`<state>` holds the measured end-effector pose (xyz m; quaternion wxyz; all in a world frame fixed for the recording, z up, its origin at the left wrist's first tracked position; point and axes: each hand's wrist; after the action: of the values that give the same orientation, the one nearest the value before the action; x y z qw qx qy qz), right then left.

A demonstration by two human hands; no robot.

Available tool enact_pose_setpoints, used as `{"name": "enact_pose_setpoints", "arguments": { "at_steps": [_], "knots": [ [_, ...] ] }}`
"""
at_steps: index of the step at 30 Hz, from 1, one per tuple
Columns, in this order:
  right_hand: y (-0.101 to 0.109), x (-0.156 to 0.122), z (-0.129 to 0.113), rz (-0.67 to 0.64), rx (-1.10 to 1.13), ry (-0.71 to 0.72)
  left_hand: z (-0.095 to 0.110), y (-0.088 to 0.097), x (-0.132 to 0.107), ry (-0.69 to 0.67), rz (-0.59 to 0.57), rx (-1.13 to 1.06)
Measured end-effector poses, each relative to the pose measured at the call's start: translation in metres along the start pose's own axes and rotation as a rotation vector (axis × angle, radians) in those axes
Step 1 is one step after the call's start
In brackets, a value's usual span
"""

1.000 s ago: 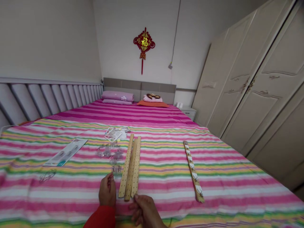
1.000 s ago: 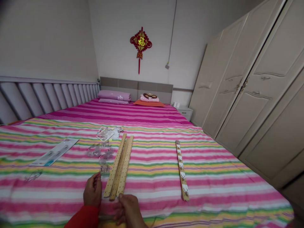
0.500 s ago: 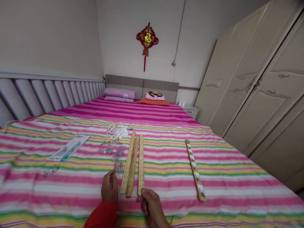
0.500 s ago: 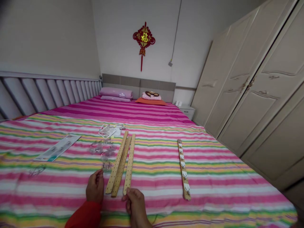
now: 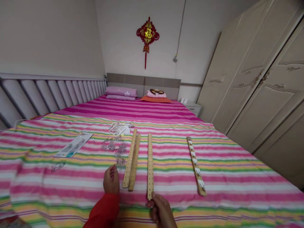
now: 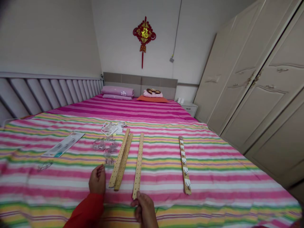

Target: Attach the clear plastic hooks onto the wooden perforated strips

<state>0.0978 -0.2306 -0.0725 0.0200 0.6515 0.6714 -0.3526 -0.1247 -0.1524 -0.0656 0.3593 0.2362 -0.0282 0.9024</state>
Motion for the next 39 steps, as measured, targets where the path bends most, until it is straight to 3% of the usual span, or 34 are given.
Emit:
{"name": "enact_pose_setpoints", "arguments": {
  "at_steps": [4, 8, 13, 17, 21, 25, 28, 34, 39],
  "knots": [
    [0.006, 0.0, 0.004, 0.035, -0.027, -0.03, 0.008, 0.001, 0.012, 0.183, 0.078, -0.057],
    [0.012, -0.002, 0.005, 0.044, -0.009, -0.023, 0.021, 0.001, 0.028, 0.293, 0.026, 0.0],
    [0.016, -0.01, 0.004, 0.057, 0.027, -0.018, 0.024, -0.002, 0.046, 0.281, -0.112, 0.167],
    [0.018, -0.014, 0.004, 0.059, 0.031, -0.038, 0.021, -0.002, 0.054, 0.257, -0.179, 0.178],
    [0.021, -0.016, 0.002, 0.067, 0.019, -0.011, 0.023, 0.0, 0.057, 0.262, -0.13, 0.153],
    [0.023, -0.02, -0.001, 0.09, 0.003, 0.009, 0.028, 0.008, 0.058, 0.3, 0.034, -0.012],
    [0.023, -0.025, -0.006, 0.12, 0.02, 0.045, 0.036, 0.016, 0.054, 0.488, 0.12, -0.247],
    [0.009, -0.038, -0.033, 0.098, -0.063, 0.203, 0.082, 0.028, 0.028, 0.892, -0.154, -0.678],
    [-0.013, -0.043, -0.048, -0.014, -0.233, 0.256, 0.118, 0.021, -0.007, 1.092, -0.235, -0.802]
  ]
}}
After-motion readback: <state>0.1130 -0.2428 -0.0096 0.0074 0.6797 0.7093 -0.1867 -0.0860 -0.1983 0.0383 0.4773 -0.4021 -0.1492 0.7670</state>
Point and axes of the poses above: each hand's wrist, its own x-axis towards the middle knuckle, its own y-axis out of the back of the hand, z = x × y, and after that the axes turned 10 degrees about -y, right-handed
